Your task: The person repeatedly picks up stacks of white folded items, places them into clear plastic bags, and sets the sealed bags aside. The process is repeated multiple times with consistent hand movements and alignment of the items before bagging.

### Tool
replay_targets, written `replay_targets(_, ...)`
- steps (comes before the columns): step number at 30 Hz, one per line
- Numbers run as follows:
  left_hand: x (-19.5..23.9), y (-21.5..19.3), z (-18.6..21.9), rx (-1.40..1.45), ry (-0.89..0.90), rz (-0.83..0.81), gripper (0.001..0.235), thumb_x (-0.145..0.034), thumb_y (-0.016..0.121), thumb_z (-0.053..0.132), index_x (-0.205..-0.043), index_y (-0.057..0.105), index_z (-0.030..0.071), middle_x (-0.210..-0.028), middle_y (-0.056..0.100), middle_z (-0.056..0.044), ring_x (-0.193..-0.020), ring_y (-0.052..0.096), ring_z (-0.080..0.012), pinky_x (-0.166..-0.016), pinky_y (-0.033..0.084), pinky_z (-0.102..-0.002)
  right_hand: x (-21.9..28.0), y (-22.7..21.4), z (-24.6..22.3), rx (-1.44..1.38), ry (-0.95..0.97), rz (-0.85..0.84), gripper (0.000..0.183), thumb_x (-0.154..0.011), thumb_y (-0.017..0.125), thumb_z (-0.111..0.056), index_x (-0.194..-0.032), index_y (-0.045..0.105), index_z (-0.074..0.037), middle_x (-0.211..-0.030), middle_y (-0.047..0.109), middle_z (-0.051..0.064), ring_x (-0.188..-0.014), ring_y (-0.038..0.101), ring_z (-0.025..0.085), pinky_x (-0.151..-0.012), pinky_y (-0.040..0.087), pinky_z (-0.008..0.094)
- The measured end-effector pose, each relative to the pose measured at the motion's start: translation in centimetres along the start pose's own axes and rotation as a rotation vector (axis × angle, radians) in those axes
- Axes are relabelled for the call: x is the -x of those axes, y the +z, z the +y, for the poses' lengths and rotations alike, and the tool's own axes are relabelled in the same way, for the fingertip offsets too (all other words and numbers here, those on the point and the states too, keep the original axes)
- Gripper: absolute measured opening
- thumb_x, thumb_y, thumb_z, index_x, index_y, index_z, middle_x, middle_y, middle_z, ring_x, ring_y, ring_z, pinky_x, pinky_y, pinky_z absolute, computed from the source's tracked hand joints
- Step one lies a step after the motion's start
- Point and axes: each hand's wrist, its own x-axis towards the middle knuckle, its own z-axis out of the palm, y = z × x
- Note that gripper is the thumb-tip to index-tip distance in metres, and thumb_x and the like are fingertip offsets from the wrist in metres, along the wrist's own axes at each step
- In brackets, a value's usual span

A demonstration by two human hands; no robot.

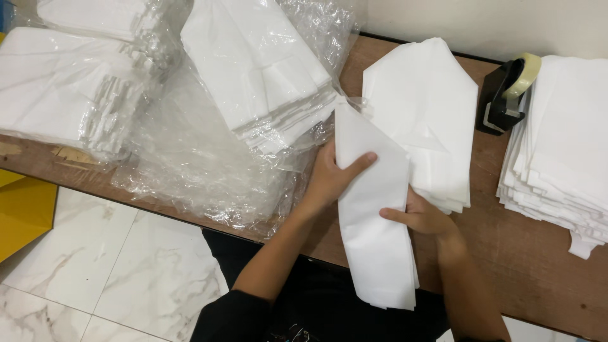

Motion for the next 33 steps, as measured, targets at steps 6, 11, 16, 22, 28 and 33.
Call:
replay_targets(6, -1.5, -0.6, -1.9, 0.325, -0.02, 0.186, 0.027, -0.086, 0.077, 0.029, -0.088, 0.066, 0.004, -0.074, 0.073, -0.012, -0.055, 0.069, -0.0144, -0.047, 0.056, -0.026, 0.1, -0.2, 0.2, -0.004, -0.019, -0.039, 0.062, -0.087, 0.067, -0.002, -0.144, 0.046, -0.012, -0.128, 0.068, 0.01, -0.11, 0.062, 0.017, -0.097, 0.051, 0.047)
replay_targets(11, -1.2, -0.9, -0.2, 0.388, 0.095, 0.29, 0.021, -0.09, 0.072, 0.024, -0.098, 0.068, 0.004, -0.085, 0.075, -0.014, -0.065, 0.071, -0.0119, -0.055, 0.057, -0.025, 0.2, -0.9, 1.2, 0.012, -0.01, -0.106, 0.057, -0.087, 0.066, -0.003, -0.141, 0.05, -0.012, -0.125, 0.071, 0.01, -0.107, 0.064, 0.017, -0.094, 0.053, 0.047)
replay_targets(16, 0.1, -1.0, 2.8, 0.455, 0.145, 0.251, 0.034, -0.099, 0.06, 0.032, -0.111, 0.07, 0.002, -0.101, 0.076, -0.015, -0.078, 0.073, -0.0108, -0.069, 0.059, -0.026, 0.1, -1.2, 0.7, -0.006, 0.009, -0.11, 0.055, -0.088, 0.066, -0.004, -0.141, 0.051, -0.01, -0.126, 0.071, 0.01, -0.105, 0.065, 0.017, -0.093, 0.054, 0.047)
replay_targets(22, -0.4, -2.2, 2.6, 0.427, 0.204, 0.236, 0.045, -0.104, 0.046, 0.04, -0.111, 0.071, 0.004, -0.099, 0.076, -0.015, -0.078, 0.075, -0.0163, -0.069, 0.062, -0.028, 0.3, -1.2, 0.6, 0.003, 0.027, -0.124, 0.054, -0.088, 0.064, -0.003, -0.141, 0.051, -0.009, -0.128, 0.07, 0.011, -0.107, 0.066, 0.019, -0.095, 0.053, 0.047)
replay_targets(28, -1.2, -2.9, 1.2, 0.559, 0.221, 0.232, 0.053, -0.106, 0.039, 0.046, -0.107, 0.067, 0.001, -0.097, 0.075, -0.019, -0.083, 0.075, -0.0252, -0.072, 0.064, -0.034, 0.3, -1.2, -0.3, 0.016, 0.033, -0.144, 0.06, -0.087, 0.064, -0.003, -0.144, 0.046, -0.01, -0.133, 0.068, 0.011, -0.111, 0.064, 0.019, -0.097, 0.051, 0.049)
replay_targets(33, -1.7, -5.2, 0.5, 0.353, 0.256, 0.119, 0.059, -0.106, 0.038, 0.049, -0.109, 0.07, 0.0, -0.1, 0.075, -0.018, -0.092, 0.074, -0.0224, -0.08, 0.061, -0.032, 0.5, -1.0, -0.6, -0.008, -0.004, -0.154, 0.05, -0.09, 0.059, -0.003, -0.139, 0.053, -0.006, -0.129, 0.07, 0.011, -0.107, 0.067, 0.019, -0.094, 0.053, 0.047)
